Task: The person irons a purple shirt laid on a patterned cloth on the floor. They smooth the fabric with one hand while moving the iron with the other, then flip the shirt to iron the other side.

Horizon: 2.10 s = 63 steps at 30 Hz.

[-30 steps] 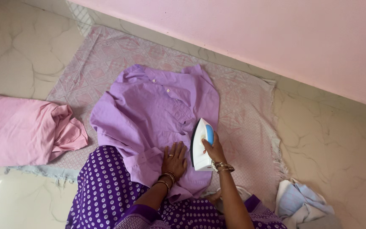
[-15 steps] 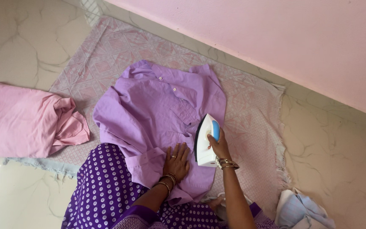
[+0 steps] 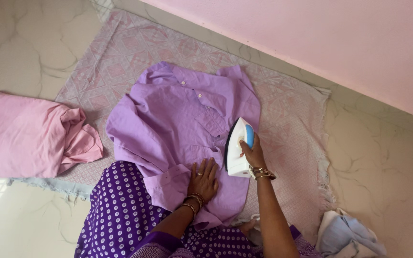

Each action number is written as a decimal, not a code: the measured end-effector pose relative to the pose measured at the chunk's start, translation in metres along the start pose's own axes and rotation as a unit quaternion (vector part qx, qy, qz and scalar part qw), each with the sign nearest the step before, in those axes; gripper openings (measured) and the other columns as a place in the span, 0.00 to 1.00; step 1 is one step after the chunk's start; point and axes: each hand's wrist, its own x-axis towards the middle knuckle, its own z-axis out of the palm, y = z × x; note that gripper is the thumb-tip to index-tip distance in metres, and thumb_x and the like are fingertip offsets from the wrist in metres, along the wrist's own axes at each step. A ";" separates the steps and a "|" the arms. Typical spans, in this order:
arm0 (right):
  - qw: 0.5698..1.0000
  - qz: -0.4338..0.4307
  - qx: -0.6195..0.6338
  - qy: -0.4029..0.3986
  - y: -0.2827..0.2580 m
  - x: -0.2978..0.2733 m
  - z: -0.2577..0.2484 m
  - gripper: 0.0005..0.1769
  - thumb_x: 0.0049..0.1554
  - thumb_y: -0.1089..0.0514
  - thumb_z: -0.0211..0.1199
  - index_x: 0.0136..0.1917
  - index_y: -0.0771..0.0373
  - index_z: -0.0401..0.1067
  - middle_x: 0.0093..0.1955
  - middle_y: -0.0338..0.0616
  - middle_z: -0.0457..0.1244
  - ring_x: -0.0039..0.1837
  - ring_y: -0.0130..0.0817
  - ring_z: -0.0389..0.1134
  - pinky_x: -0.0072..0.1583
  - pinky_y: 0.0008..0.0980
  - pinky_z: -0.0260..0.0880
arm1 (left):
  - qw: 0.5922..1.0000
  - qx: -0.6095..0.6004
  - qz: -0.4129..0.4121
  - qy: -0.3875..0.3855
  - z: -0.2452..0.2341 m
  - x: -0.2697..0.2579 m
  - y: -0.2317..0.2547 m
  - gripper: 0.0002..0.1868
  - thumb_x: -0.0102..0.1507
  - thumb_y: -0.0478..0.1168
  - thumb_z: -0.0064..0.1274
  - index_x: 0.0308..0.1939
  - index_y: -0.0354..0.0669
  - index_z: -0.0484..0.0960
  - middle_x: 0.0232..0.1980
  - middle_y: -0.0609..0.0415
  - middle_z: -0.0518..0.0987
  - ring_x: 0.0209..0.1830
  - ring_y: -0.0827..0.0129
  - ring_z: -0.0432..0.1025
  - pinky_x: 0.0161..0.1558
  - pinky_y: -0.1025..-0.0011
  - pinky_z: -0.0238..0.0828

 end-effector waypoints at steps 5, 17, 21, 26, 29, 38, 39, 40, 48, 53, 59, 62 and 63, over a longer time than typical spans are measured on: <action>1.000 0.001 0.018 0.004 -0.002 0.006 0.001 0.39 0.56 0.53 0.65 0.75 0.65 0.53 0.49 0.46 0.65 0.38 0.29 0.67 0.40 0.31 0.73 | 1.000 0.002 0.002 0.004 -0.004 -0.002 0.000 0.34 0.65 0.51 0.39 0.76 0.49 0.60 0.82 0.53 0.49 0.82 0.60 0.41 0.76 0.46 0.24; 1.000 -0.014 0.021 0.002 -0.008 0.023 -0.001 0.38 0.56 0.53 0.64 0.75 0.65 0.54 0.50 0.46 0.65 0.38 0.28 0.67 0.40 0.31 0.73 | 1.000 0.003 0.001 0.006 -0.006 -0.001 0.002 0.35 0.64 0.50 0.40 0.76 0.48 0.59 0.82 0.52 0.49 0.82 0.59 0.42 0.76 0.45 0.24; 1.000 -0.004 0.015 0.003 -0.014 0.026 -0.002 0.38 0.57 0.53 0.64 0.75 0.64 0.53 0.50 0.47 0.66 0.38 0.29 0.68 0.41 0.31 0.73 | 1.000 -0.006 -0.005 -0.006 -0.005 -0.001 0.002 0.34 0.65 0.50 0.40 0.76 0.49 0.60 0.83 0.52 0.49 0.82 0.59 0.41 0.76 0.45 0.24; 1.000 -0.003 0.013 0.003 -0.020 0.032 -0.002 0.37 0.57 0.54 0.63 0.75 0.63 0.55 0.50 0.46 0.66 0.38 0.28 0.68 0.41 0.31 0.73 | 1.000 0.003 0.004 0.004 -0.003 0.000 0.001 0.35 0.64 0.50 0.40 0.75 0.48 0.60 0.82 0.52 0.49 0.82 0.58 0.41 0.76 0.44 0.24; 1.000 -0.006 0.021 0.001 -0.023 0.035 -0.002 0.36 0.57 0.54 0.63 0.75 0.63 0.55 0.50 0.45 0.65 0.38 0.28 0.67 0.41 0.31 0.72 | 1.000 0.003 0.005 0.008 -0.002 0.000 0.001 0.35 0.64 0.50 0.40 0.75 0.47 0.61 0.83 0.51 0.49 0.82 0.58 0.41 0.76 0.44 0.24; 1.000 -0.007 0.017 0.004 -0.018 0.052 -0.004 0.38 0.57 0.55 0.64 0.75 0.64 0.54 0.49 0.45 0.65 0.39 0.29 0.67 0.41 0.32 0.72 | 1.000 0.001 0.002 0.001 -0.003 0.000 0.002 0.35 0.64 0.49 0.40 0.74 0.45 0.62 0.82 0.51 0.50 0.82 0.58 0.42 0.76 0.43 0.25; 1.000 -0.006 0.017 0.003 -0.016 0.055 -0.004 0.38 0.57 0.55 0.64 0.75 0.64 0.54 0.49 0.45 0.65 0.39 0.29 0.67 0.41 0.31 0.73 | 1.000 -0.001 0.001 -0.003 -0.004 0.000 0.002 0.34 0.64 0.49 0.40 0.74 0.45 0.62 0.82 0.51 0.50 0.82 0.58 0.42 0.76 0.43 0.25; 1.000 -0.015 0.022 0.002 -0.015 0.058 -0.004 0.38 0.57 0.55 0.64 0.75 0.64 0.54 0.50 0.45 0.65 0.39 0.28 0.67 0.40 0.32 0.73 | 1.000 0.001 0.002 0.003 -0.004 0.000 0.002 0.34 0.64 0.49 0.40 0.74 0.45 0.62 0.82 0.51 0.50 0.82 0.58 0.42 0.76 0.43 0.25; 0.997 -0.040 -0.063 0.019 -0.010 0.085 -0.013 0.38 0.58 0.51 0.64 0.76 0.65 0.55 0.49 0.50 0.68 0.38 0.34 0.71 0.42 0.35 0.74 | 1.000 0.005 -0.005 -0.010 -0.002 0.000 0.002 0.34 0.65 0.50 0.39 0.75 0.46 0.62 0.83 0.52 0.50 0.82 0.58 0.43 0.76 0.44 0.26; 0.990 -0.011 -0.136 0.033 -0.015 0.111 -0.035 0.39 0.59 0.49 0.63 0.76 0.63 0.53 0.48 0.54 0.70 0.38 0.41 0.74 0.45 0.38 0.74 | 1.000 0.029 -0.001 0.004 0.001 0.000 0.000 0.35 0.64 0.51 0.39 0.76 0.48 0.61 0.83 0.53 0.49 0.82 0.60 0.43 0.76 0.46 0.26; 0.988 0.017 -0.149 0.022 -0.019 0.134 -0.065 0.41 0.59 0.49 0.62 0.78 0.60 0.49 0.46 0.52 0.69 0.40 0.41 0.73 0.45 0.39 0.74 | 0.999 0.041 -0.002 -0.006 0.005 0.002 -0.001 0.35 0.64 0.52 0.38 0.76 0.48 0.60 0.83 0.54 0.49 0.82 0.60 0.43 0.76 0.46 0.26; 0.984 0.029 -0.178 0.012 -0.016 0.129 -0.071 0.40 0.60 0.48 0.61 0.79 0.58 0.49 0.44 0.51 0.70 0.40 0.40 0.73 0.47 0.38 0.73 | 0.999 0.038 -0.005 -0.019 0.004 0.002 -0.001 0.36 0.64 0.52 0.38 0.76 0.49 0.60 0.83 0.54 0.49 0.82 0.60 0.43 0.76 0.46 0.27; 0.981 0.029 -0.192 0.010 -0.014 0.125 -0.074 0.39 0.61 0.48 0.61 0.78 0.57 0.49 0.43 0.50 0.70 0.40 0.40 0.74 0.48 0.38 0.72 | 0.999 0.034 -0.005 -0.024 0.004 0.002 -0.001 0.36 0.64 0.52 0.39 0.76 0.49 0.60 0.83 0.54 0.49 0.82 0.59 0.43 0.76 0.45 0.27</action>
